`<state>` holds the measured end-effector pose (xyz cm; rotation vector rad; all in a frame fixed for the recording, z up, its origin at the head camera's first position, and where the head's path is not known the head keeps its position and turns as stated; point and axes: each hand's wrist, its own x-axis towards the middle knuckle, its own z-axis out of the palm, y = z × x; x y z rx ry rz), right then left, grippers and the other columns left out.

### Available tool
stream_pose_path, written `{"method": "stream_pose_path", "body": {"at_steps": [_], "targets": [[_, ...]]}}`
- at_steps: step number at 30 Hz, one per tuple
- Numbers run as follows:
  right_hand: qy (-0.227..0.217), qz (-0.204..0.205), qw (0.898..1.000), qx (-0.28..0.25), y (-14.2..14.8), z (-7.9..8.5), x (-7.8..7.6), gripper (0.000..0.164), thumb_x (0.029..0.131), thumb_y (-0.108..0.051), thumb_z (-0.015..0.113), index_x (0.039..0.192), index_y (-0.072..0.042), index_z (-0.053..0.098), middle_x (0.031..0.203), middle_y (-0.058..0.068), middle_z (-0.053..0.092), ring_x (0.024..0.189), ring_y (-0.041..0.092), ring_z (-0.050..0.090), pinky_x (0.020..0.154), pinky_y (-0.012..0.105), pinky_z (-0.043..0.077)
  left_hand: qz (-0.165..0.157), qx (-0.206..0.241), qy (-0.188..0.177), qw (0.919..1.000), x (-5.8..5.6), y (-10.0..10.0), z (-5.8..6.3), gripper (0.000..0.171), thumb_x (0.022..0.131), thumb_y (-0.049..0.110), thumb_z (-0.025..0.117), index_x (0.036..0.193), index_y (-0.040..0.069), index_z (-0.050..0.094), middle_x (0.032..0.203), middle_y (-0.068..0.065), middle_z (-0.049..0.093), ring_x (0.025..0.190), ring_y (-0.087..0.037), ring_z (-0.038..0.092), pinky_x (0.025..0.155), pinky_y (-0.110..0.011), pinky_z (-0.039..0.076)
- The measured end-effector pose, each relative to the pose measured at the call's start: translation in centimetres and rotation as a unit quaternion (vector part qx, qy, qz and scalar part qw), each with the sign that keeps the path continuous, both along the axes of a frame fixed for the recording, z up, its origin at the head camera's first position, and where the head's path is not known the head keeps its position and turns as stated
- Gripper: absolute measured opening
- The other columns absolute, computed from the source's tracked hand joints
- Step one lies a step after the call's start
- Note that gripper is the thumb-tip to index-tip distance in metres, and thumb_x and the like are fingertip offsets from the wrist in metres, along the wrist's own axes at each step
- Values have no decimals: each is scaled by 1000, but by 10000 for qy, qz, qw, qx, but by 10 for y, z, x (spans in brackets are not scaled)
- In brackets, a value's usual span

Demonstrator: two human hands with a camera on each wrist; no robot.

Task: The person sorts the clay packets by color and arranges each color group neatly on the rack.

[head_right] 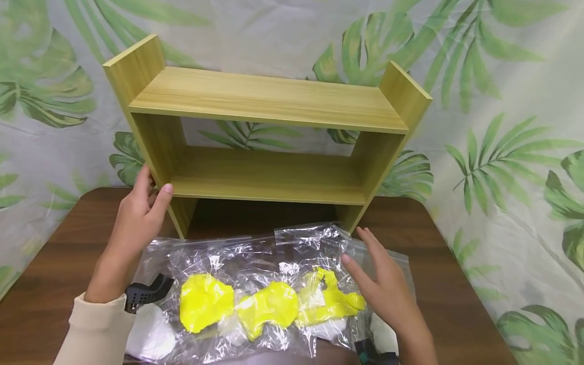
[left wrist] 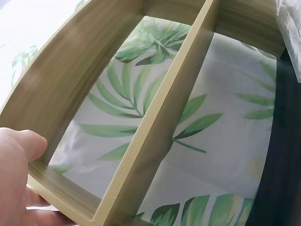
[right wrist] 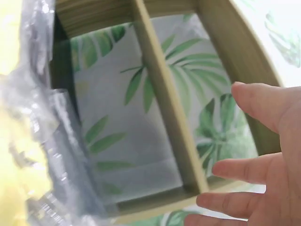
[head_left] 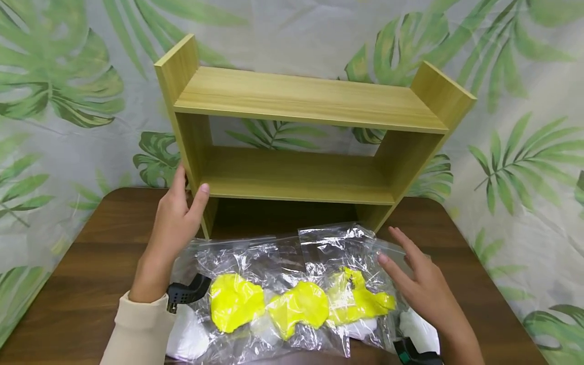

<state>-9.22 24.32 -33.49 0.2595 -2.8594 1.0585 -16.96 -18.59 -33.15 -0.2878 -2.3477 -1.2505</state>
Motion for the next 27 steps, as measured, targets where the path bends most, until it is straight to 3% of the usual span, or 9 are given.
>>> {"method": "stream_pose_path", "body": {"at_steps": [3, 8, 11, 15, 21, 27], "targets": [[-276, -50, 9995, -162, 7, -6, 1, 61, 99, -39, 52, 153, -28, 24, 154, 15, 30, 132, 46, 38, 96, 62, 38, 177, 109, 58, 9998, -4, 0, 0, 54, 101, 33, 46, 149, 17, 29, 129, -19, 55, 107, -34, 58, 87, -52, 46], [-473, -29, 9976, -498, 19, -17, -2, 56, 101, -38, 48, 151, -17, 31, 151, 15, 35, 133, 41, 38, 96, 61, 38, 576, 54, 220, 9981, -10, 1, 2, 50, 100, 30, 49, 144, 12, 37, 112, -19, 63, 82, -32, 63, 72, -43, 47], [-526, -24, 9957, -757, 25, -25, -2, 53, 102, -35, 45, 148, -11, 35, 148, 13, 40, 131, 36, 42, 100, 41, 42, 764, -28, 218, 9968, -12, 1, 3, 48, 98, 30, 51, 141, 11, 41, 106, -17, 65, 76, -29, 62, 65, -36, 43], [-538, 40, 9897, -1323, 31, -38, 0, 47, 104, -28, 43, 144, -3, 40, 143, 18, 44, 127, 33, 46, 89, 18, 45, 1021, -74, 259, 9944, -14, 2, 0, 39, 97, 27, 53, 130, 6, 50, 94, -17, 66, 75, -29, 63, 65, -35, 43], [-796, -22, 9777, -1941, 33, -55, 2, 47, 104, -27, 43, 142, 2, 39, 141, 25, 43, 122, 16, 51, 90, 34, 50, 1430, -227, 547, 9880, -21, 2, -8, 25, 96, 23, 54, 99, -1, 62, 73, -18, 63, 67, -35, 57, 61, -44, 39], [-1147, -318, 9682, -2202, 35, -65, 7, 49, 104, -30, 42, 143, 0, 38, 137, 26, 47, 117, 32, 55, 88, 35, 51, 1572, -315, 643, 9850, -26, 3, -15, 25, 96, 19, 55, 83, -1, 61, 63, -18, 59, 63, -38, 54, 59, -45, 36]]}}
